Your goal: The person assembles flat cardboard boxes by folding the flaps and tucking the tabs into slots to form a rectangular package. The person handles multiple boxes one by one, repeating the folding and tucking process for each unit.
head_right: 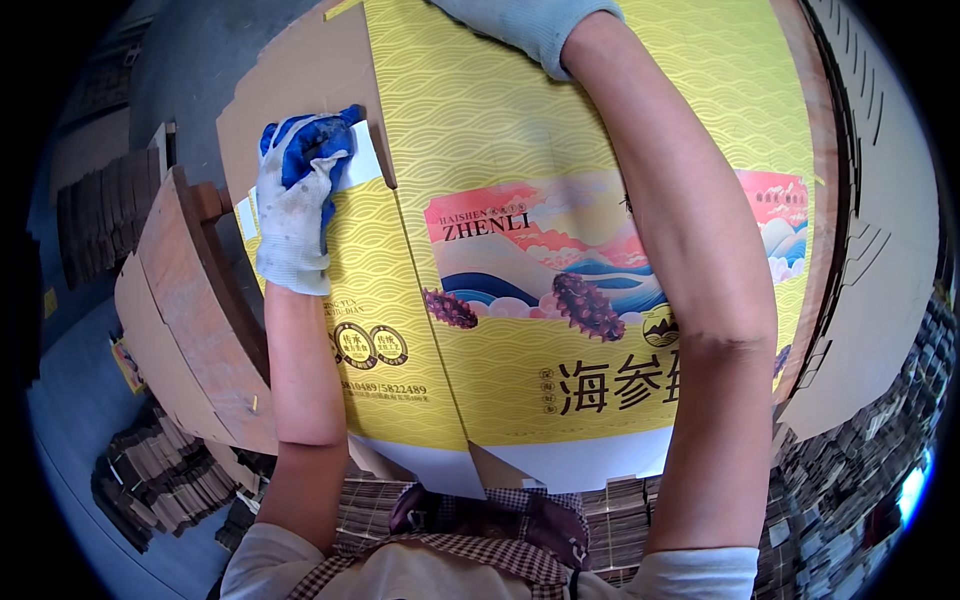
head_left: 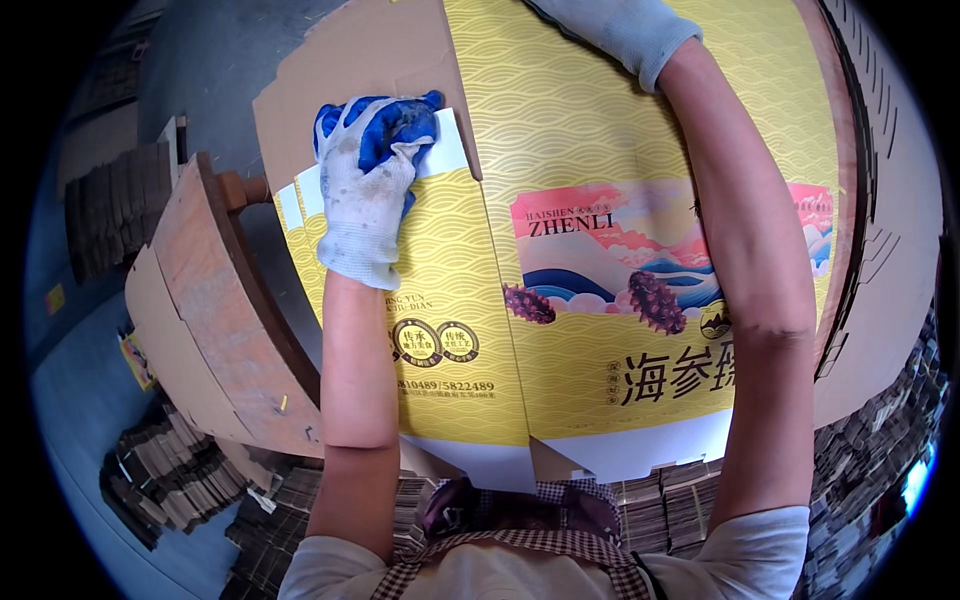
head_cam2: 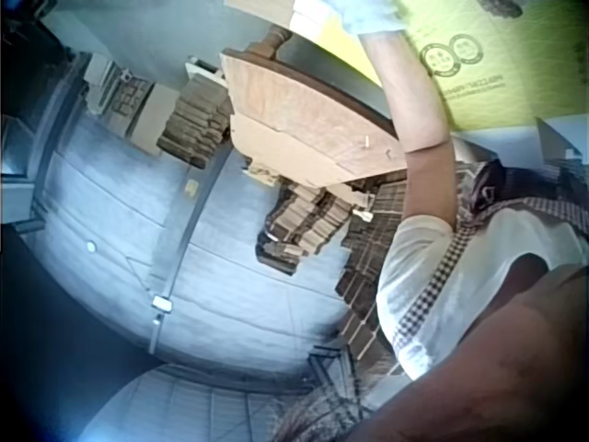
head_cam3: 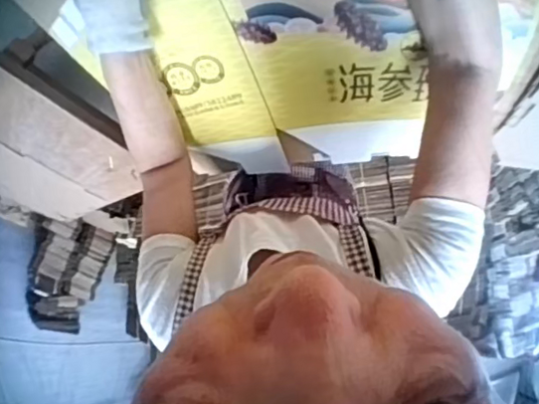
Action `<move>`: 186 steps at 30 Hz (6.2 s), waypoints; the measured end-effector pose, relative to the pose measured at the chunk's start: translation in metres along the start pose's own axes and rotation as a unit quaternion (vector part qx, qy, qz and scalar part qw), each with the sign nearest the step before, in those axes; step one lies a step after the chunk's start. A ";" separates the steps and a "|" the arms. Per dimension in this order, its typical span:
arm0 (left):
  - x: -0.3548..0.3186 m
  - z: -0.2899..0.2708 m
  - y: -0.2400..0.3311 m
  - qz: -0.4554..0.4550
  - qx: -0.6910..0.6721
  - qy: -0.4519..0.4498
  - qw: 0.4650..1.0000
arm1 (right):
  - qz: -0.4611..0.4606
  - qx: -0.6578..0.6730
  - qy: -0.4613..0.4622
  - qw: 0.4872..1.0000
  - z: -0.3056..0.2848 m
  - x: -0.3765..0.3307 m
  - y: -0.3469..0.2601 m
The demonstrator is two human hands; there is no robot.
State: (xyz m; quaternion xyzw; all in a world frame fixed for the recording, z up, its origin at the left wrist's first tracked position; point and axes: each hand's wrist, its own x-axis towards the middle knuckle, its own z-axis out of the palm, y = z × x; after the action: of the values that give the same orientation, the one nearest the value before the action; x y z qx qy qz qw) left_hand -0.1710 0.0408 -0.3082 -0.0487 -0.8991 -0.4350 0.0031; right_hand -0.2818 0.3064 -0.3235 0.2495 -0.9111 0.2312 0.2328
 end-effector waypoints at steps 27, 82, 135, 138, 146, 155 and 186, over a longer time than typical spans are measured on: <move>0.002 -0.007 -0.003 -0.025 -0.202 -0.011 0.979 | 0.085 -0.025 -0.003 0.996 -0.003 0.010 0.020; 0.024 -0.146 -0.032 -0.089 -0.426 -0.108 0.894 | 0.057 0.059 -0.204 0.976 -0.267 -0.329 -0.293; -0.273 -0.045 0.044 0.305 0.370 -0.296 0.826 | 0.562 0.300 0.081 0.767 -0.200 -0.351 -0.336; -0.262 -0.052 0.052 0.324 0.391 -0.287 0.813 | 0.609 0.315 0.006 0.728 -0.178 -0.337 -0.352; -0.265 -0.048 0.033 0.287 0.396 -0.292 0.822 | 0.682 0.469 0.065 0.558 -0.149 -0.321 -0.364; -0.265 -0.045 0.064 0.284 0.463 -0.378 0.750 | 0.670 0.344 -0.085 0.653 -0.170 -0.304 -0.350; -0.276 -0.038 0.063 0.326 0.453 -0.422 0.714 | 0.433 -0.176 -0.139 0.873 -0.173 -0.374 -0.298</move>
State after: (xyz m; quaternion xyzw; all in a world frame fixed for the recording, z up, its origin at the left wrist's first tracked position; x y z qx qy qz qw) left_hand 0.1081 0.0265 -0.2481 -0.5099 -0.8250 0.1183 -0.2131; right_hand 0.2266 0.3000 -0.2986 -0.1856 -0.9765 0.1079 0.0205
